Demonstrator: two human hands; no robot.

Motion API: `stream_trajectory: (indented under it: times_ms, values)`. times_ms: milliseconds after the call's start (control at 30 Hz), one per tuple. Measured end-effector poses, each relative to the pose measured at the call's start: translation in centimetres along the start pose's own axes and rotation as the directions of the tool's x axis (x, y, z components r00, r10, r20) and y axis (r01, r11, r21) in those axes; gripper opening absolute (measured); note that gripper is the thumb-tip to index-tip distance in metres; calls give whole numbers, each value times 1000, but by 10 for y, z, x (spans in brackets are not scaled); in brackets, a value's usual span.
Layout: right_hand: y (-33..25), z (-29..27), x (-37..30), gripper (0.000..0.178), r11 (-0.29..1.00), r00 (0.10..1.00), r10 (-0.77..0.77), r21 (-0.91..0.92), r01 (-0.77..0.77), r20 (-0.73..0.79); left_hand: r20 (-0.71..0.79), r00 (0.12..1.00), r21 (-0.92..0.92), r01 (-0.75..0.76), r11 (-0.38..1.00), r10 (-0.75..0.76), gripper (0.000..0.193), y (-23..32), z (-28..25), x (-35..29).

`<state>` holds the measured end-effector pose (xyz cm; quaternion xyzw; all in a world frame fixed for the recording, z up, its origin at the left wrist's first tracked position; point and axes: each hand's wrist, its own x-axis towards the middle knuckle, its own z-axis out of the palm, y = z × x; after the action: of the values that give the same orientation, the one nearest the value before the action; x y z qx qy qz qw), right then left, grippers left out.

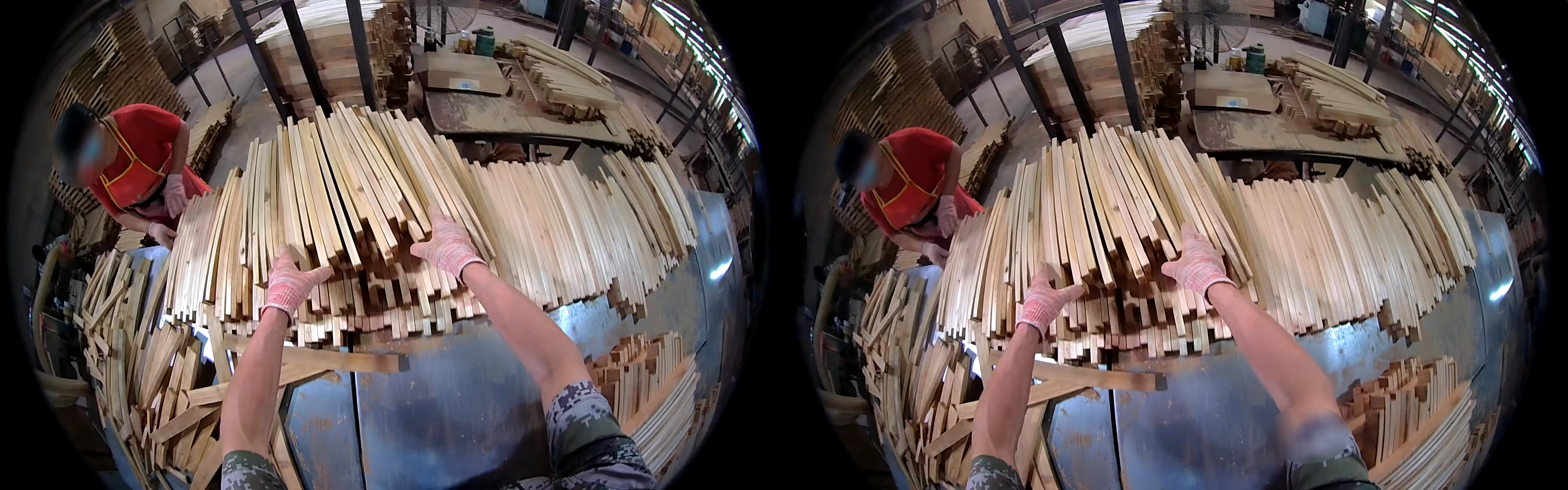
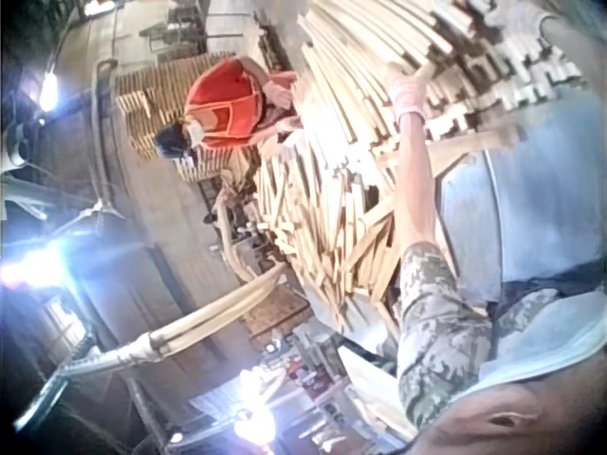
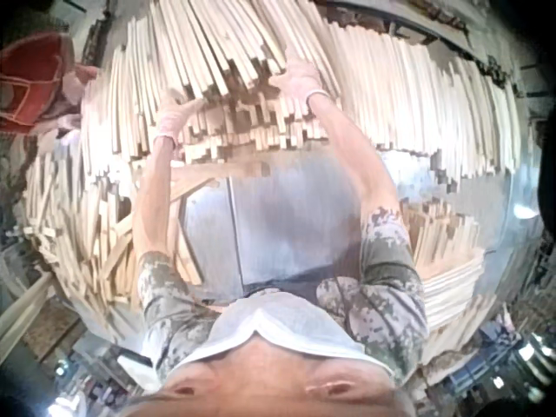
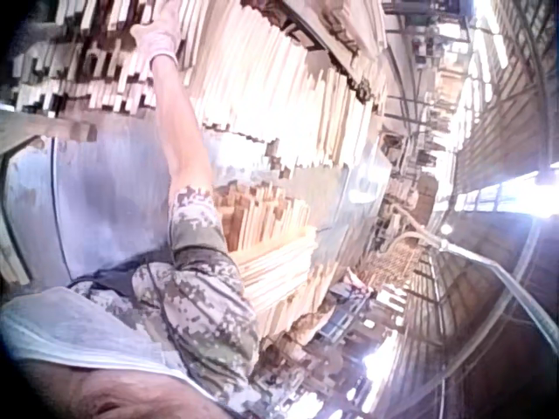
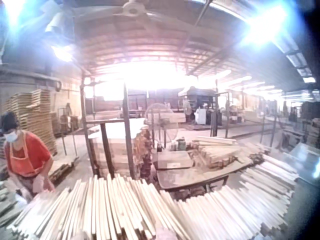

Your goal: The person picks up bundles of light-colored wooden planks from a metal table and places them onto a moving conveyor belt. The person repeatedly gathers the planks, aligns them, and transfers them to the belt, which transports them further into the workshop.

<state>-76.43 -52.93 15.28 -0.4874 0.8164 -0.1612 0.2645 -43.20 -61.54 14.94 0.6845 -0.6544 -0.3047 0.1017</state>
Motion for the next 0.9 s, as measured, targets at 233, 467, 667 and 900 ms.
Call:
stream_trajectory:
  times_ms: [233,467,667,900]
  values:
    - [-12,5,45,73,994,989,-12,112,-4,146,115,990,87,-92,992,81,142,3,-3,22]
    - [-40,22,28,61,999,990,-1,-33,5,138,60,977,-80,-199,977,204,136,-12,10,26]
    - [-17,34,-51,69,1000,975,-28,-5,30,222,58,959,-67,-273,960,277,134,-58,13,-49]
    - [36,51,-121,103,948,947,-182,304,97,264,65,997,-740,69,669,-30,90,-98,30,-97]
